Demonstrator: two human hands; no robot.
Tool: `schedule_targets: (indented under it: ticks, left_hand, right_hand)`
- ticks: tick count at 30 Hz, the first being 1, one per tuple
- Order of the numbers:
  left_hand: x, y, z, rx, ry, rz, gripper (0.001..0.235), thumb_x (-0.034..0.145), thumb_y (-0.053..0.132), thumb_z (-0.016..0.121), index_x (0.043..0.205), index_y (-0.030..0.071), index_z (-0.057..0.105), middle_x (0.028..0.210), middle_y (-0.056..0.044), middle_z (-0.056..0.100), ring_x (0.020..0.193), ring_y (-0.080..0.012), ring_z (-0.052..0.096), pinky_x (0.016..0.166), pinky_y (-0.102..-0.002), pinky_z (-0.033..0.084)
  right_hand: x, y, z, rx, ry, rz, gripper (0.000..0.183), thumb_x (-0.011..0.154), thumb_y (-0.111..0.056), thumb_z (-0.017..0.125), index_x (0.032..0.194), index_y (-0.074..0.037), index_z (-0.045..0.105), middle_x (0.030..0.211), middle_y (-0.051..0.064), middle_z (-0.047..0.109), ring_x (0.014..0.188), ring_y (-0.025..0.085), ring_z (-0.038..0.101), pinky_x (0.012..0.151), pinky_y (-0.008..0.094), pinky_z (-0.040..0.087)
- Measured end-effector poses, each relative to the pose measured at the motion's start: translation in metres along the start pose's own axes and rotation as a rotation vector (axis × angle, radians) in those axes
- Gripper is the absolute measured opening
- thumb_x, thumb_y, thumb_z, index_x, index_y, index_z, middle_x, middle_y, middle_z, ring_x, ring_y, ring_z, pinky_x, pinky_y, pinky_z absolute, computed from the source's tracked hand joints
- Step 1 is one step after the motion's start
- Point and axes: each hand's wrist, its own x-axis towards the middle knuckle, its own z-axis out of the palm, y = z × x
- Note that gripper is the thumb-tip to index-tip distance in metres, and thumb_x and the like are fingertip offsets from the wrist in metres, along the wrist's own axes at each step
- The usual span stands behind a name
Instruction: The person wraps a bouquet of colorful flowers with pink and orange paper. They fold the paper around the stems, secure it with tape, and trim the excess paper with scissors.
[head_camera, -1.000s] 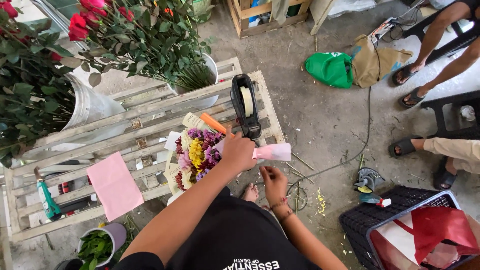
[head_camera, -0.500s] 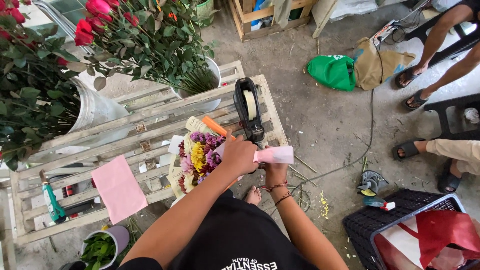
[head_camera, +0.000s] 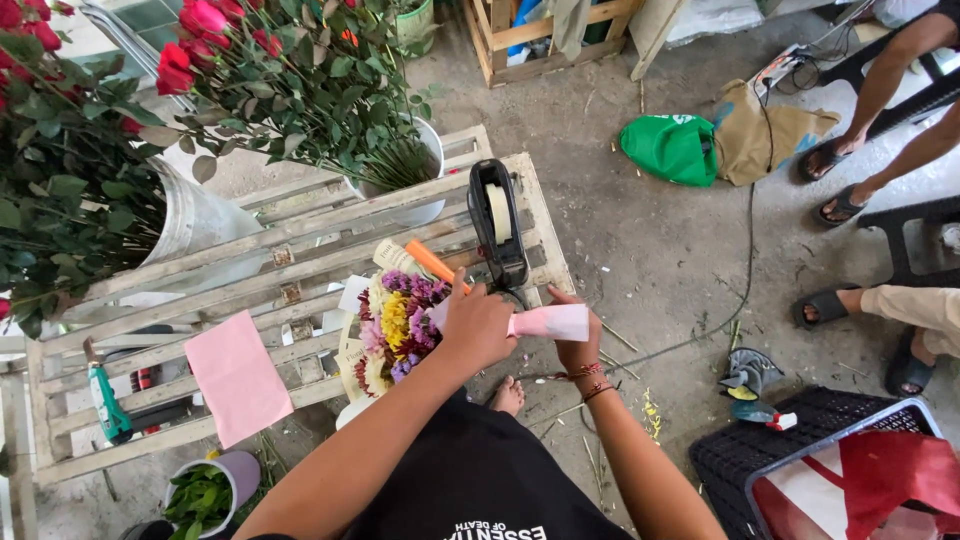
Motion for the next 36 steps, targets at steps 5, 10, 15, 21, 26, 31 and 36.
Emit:
schedule_targets:
  ticks: [5, 10, 15, 21, 26, 31, 36]
  left_hand:
    - [-0.008, 0.012, -0.009, 0.003, -0.020, -0.001, 0.040, 0.080, 0.038, 0.070, 0.108, 0.010, 0.074, 0.105, -0.010, 0.075, 0.116, -0.0304, 0.059, 0.121, -0.067, 0.004]
    - [-0.014, 0.022, -0.001, 0.016, -0.070, -0.007, 0.040, 0.081, 0.038, 0.068, 0.108, 0.010, 0.074, 0.106, -0.010, 0.074, 0.118, -0.0318, 0.058, 0.121, -0.069, 0.001]
    - [-0.018, 0.029, 0.002, 0.016, -0.081, -0.041, 0.041, 0.083, 0.040, 0.066, 0.111, 0.010, 0.071, 0.113, -0.010, 0.073, 0.125, -0.0318, 0.054, 0.122, -0.068, -0.001]
    - [-0.021, 0.031, -0.006, -0.019, -0.092, -0.063, 0.043, 0.087, 0.037, 0.065, 0.116, 0.007, 0.071, 0.113, -0.011, 0.072, 0.124, -0.0330, 0.053, 0.122, -0.067, -0.003]
    - [-0.021, 0.028, -0.010, -0.037, -0.085, -0.068, 0.044, 0.089, 0.037, 0.065, 0.120, 0.006, 0.071, 0.114, -0.012, 0.072, 0.124, -0.0332, 0.053, 0.122, -0.068, -0.003]
    - [-0.018, 0.024, -0.007, -0.046, -0.104, -0.069, 0.046, 0.089, 0.036, 0.067, 0.123, 0.005, 0.069, 0.116, -0.013, 0.072, 0.126, -0.0336, 0.052, 0.122, -0.069, -0.003]
    - [-0.020, 0.015, 0.008, -0.068, 0.078, -0.058, 0.036, 0.084, 0.034, 0.071, 0.107, 0.006, 0.073, 0.102, -0.010, 0.073, 0.112, -0.0292, 0.057, 0.119, -0.069, 0.003]
  right_hand:
    - [0.027, -0.019, -0.018, -0.394, 0.045, -0.370, 0.059, 0.073, -0.029, 0.093, 0.129, -0.027, 0.075, 0.093, -0.004, 0.070, 0.081, 0.015, 0.063, 0.080, 0.028, 0.056]
    - [0.064, -0.036, -0.017, -0.370, -0.028, -0.728, 0.059, 0.084, -0.022, 0.085, 0.139, -0.011, 0.065, 0.103, 0.014, 0.063, 0.080, 0.031, 0.061, 0.068, 0.040, 0.056]
    - [0.077, -0.016, 0.001, -0.302, -0.055, -0.959, 0.042, 0.086, -0.018, 0.081, 0.126, -0.015, 0.067, 0.116, 0.015, 0.061, 0.090, 0.030, 0.064, 0.070, 0.037, 0.057]
    - [0.083, -0.013, 0.013, -0.181, -0.134, -1.015, 0.035, 0.093, -0.012, 0.067, 0.126, -0.020, 0.074, 0.113, 0.015, 0.059, 0.094, 0.034, 0.063, 0.076, 0.038, 0.055]
    - [0.078, -0.048, -0.001, -0.088, -0.215, -0.956, 0.042, 0.082, -0.034, 0.082, 0.118, -0.013, 0.076, 0.105, 0.017, 0.060, 0.087, 0.037, 0.062, 0.078, 0.045, 0.053]
    - [0.061, -0.048, -0.007, -0.129, -0.257, -0.886, 0.057, 0.071, -0.045, 0.091, 0.118, -0.017, 0.075, 0.104, 0.011, 0.062, 0.086, 0.031, 0.063, 0.079, 0.037, 0.054]
    - [0.024, -0.037, -0.009, 0.139, -0.387, -0.204, 0.026, 0.085, -0.016, 0.079, 0.107, -0.002, 0.076, 0.091, 0.020, 0.069, 0.089, 0.039, 0.067, 0.088, 0.044, 0.050]
